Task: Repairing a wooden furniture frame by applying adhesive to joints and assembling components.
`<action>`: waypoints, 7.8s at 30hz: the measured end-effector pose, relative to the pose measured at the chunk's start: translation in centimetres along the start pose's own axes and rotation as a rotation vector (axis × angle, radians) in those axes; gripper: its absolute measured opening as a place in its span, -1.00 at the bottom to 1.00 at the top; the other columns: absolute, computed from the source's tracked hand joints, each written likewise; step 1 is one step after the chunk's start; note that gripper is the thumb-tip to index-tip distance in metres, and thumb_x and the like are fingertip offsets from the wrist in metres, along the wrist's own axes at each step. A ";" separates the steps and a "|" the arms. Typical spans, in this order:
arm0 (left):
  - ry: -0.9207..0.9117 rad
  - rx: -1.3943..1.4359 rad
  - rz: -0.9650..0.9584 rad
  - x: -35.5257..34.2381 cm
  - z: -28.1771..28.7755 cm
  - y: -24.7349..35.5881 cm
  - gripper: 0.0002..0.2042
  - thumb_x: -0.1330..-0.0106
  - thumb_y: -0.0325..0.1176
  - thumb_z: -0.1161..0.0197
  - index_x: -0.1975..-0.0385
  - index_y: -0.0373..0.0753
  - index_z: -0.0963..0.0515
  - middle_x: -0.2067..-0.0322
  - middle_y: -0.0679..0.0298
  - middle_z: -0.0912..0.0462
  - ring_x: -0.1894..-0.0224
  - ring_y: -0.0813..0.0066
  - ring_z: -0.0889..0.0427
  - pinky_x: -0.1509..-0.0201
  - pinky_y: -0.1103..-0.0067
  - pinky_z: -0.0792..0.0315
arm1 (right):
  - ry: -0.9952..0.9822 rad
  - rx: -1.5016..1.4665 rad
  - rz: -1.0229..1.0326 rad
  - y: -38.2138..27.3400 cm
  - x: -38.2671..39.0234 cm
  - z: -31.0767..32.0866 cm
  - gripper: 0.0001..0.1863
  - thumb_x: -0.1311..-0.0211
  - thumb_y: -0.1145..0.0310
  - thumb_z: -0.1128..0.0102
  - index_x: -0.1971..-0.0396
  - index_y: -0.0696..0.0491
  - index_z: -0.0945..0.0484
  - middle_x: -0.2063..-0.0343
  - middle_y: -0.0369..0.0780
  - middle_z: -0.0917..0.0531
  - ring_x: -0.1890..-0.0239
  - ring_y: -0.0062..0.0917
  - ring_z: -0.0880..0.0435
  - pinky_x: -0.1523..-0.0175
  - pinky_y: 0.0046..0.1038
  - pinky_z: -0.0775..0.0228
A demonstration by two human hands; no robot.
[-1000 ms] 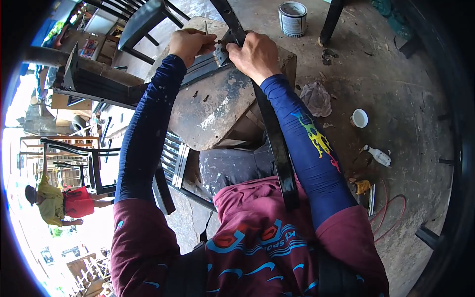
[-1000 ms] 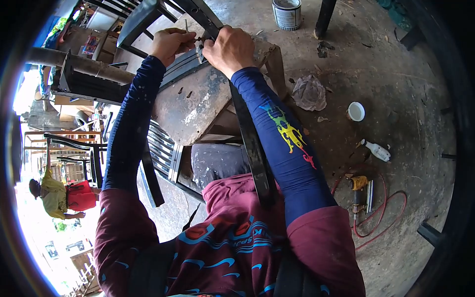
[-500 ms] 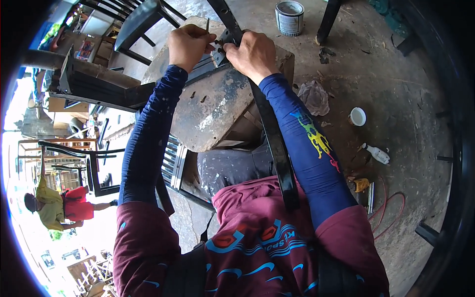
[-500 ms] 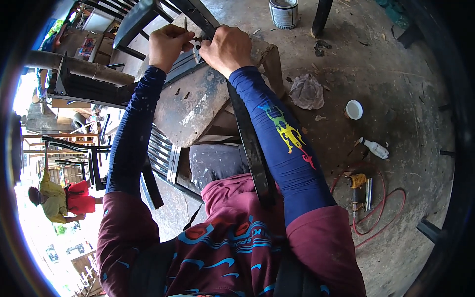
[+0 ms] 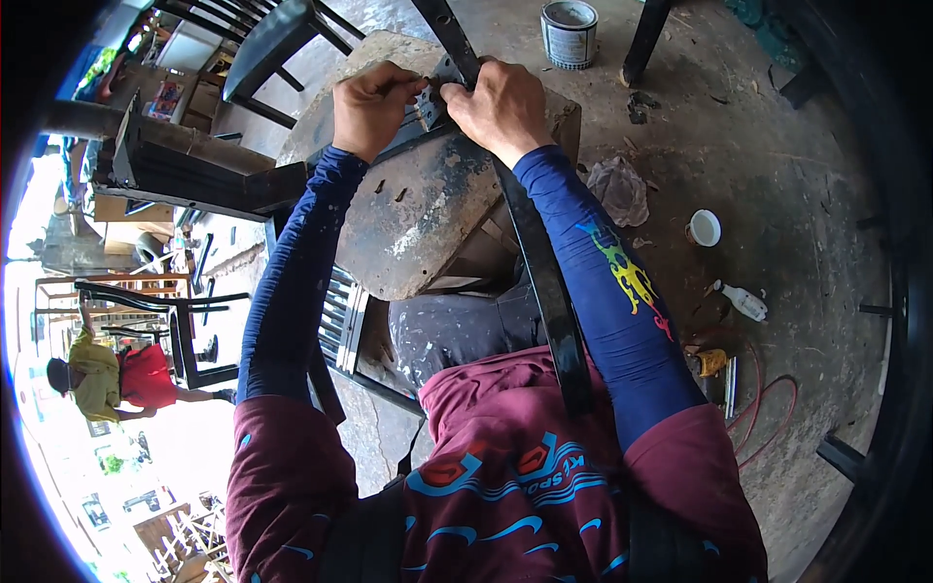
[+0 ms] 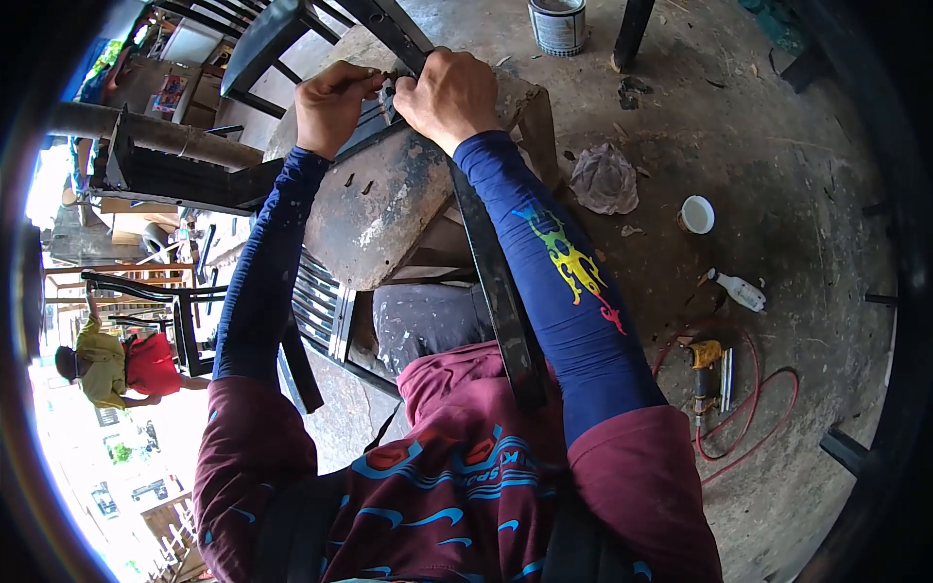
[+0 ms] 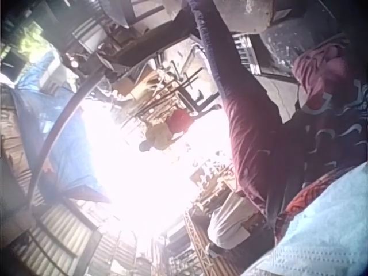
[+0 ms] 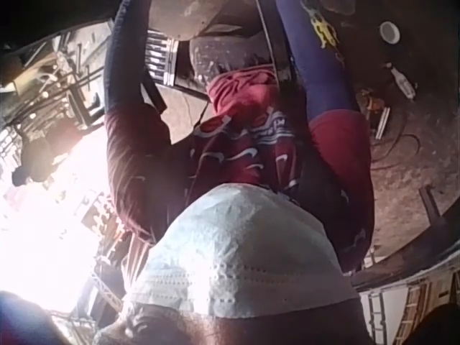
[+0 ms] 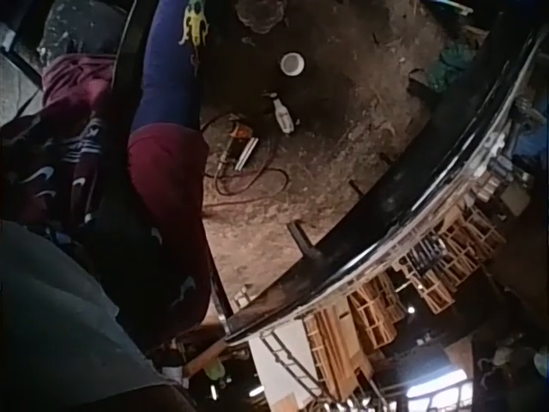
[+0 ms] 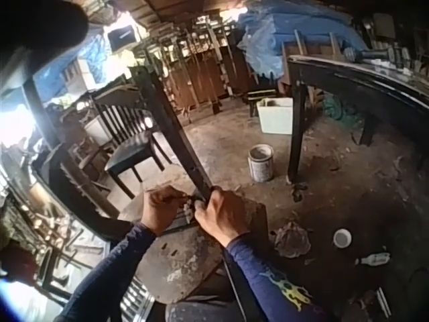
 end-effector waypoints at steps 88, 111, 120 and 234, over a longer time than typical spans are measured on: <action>-0.047 -0.524 -0.063 1.0 0.0 3.3 -0.94 -0.19 -0.47 -0.37 0.38 -0.29 -0.71 0.49 0.12 -0.73 0.44 0.32 -0.74 0.31 0.48 -0.58 | 0.002 0.057 0.011 -0.8 0.1 0.7 -0.53 -0.02 0.03 -0.31 0.51 0.24 -0.70 0.42 0.15 -0.71 0.29 0.03 -0.74 0.08 -0.13 -0.60; -0.406 -0.457 -0.197 0.6 1.3 4.7 -0.85 -0.32 -0.34 -0.27 0.36 -0.28 -0.70 0.40 0.16 -0.74 0.38 0.11 -0.72 0.27 0.32 -0.60 | 0.020 0.060 0.006 -1.4 0.3 1.3 -0.59 -0.07 0.15 -0.27 0.45 0.29 -0.64 0.38 0.20 -0.67 0.25 0.09 -0.69 0.13 -0.06 -0.53; -0.112 -0.577 -0.575 6.1 0.0 2.5 -0.81 -0.16 -0.56 -0.23 0.22 -0.27 -0.64 0.39 0.00 -0.68 0.33 -0.02 -0.70 0.21 0.29 -0.57 | -0.030 -0.349 0.133 -2.5 1.9 2.9 -0.42 -0.11 -0.07 -0.32 0.36 0.28 -0.66 0.35 0.21 -0.68 0.19 0.10 -0.69 0.11 -0.05 -0.52; 0.619 0.119 0.258 6.2 -7.4 2.1 -0.78 -0.47 -0.46 -0.12 0.10 -0.29 -0.73 0.58 0.38 -0.60 0.52 0.71 -0.51 0.44 0.67 -0.39 | -0.462 0.013 -0.182 1.7 -4.2 1.8 -0.25 0.00 -0.19 -0.38 0.03 0.20 -0.67 0.09 0.03 -0.70 0.06 -0.13 -0.71 0.18 0.04 -0.61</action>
Point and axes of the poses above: each hand's wrist, its own x-axis away from the middle knuckle, its own z-axis out of the back of the hand, y = z × x, the point moved 2 cm from there along -x, towards the middle knuckle
